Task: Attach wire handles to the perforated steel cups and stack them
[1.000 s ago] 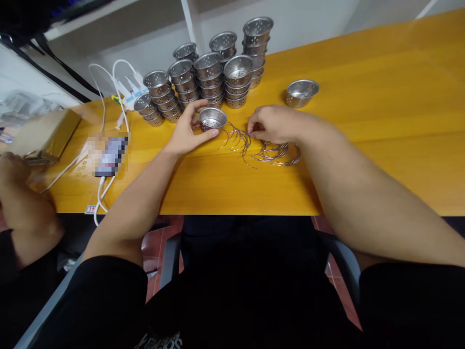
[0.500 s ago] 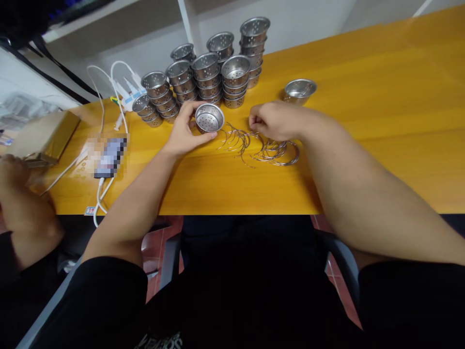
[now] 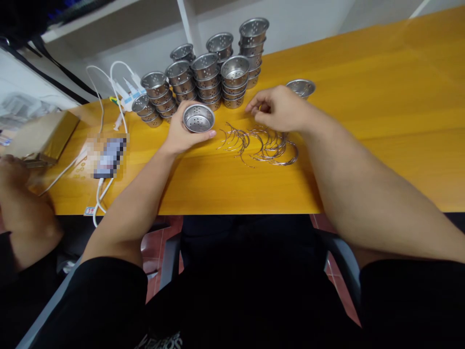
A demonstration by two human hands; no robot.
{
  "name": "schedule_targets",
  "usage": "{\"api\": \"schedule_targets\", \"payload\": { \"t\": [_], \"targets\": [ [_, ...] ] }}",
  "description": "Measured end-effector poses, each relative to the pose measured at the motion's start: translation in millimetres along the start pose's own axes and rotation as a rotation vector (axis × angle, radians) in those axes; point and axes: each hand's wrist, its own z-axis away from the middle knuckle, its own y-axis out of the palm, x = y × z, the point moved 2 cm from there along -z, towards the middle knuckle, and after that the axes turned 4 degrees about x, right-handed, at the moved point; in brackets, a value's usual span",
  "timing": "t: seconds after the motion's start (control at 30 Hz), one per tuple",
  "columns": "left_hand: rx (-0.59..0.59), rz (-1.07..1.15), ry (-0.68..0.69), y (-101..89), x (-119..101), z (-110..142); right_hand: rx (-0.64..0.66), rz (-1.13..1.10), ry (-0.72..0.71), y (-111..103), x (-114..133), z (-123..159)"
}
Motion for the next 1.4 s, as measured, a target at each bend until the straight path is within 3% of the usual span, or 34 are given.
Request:
{"api": "schedule_targets", "payload": {
  "t": [0.27,0.6,0.8,0.93,1.03,1.23,1.4],
  "targets": [
    [-0.018,0.065,-0.092,4.8,10.8,1.1,-0.102,-0.105,-0.027,-2.0,2.4,-0.4],
    [0.038,0.084,-0.026,17.2,33.1,1.0,-0.195,-0.076,0.005,5.2,-2.1,-5.7],
    [-0.006,0.082,-0.031,14.8,21.2,1.4,-0.156,-0.170,-0.068,15.3,13.4,-2.2],
    [0.045,0.105,-0.102,18.8,18.3,3.6,-0.105,-0.363,-0.076,18.4,29.6,3.2],
    [0.081,0.159,-0.087,26.6,9.3,4.9,-0.139,-0.496,-0.058,21.5,43.3,5.4],
    [0.147,0.220,-0.044,42.7,-25.6,2.9,-0.281,-0.377,-0.218,40.6,50.2,-4.6],
    [0.201,0.204,0.015,48.0,-35.3,2.1,-0.300,-0.383,-0.241,49.5,42.7,-8.9]
  ]
}}
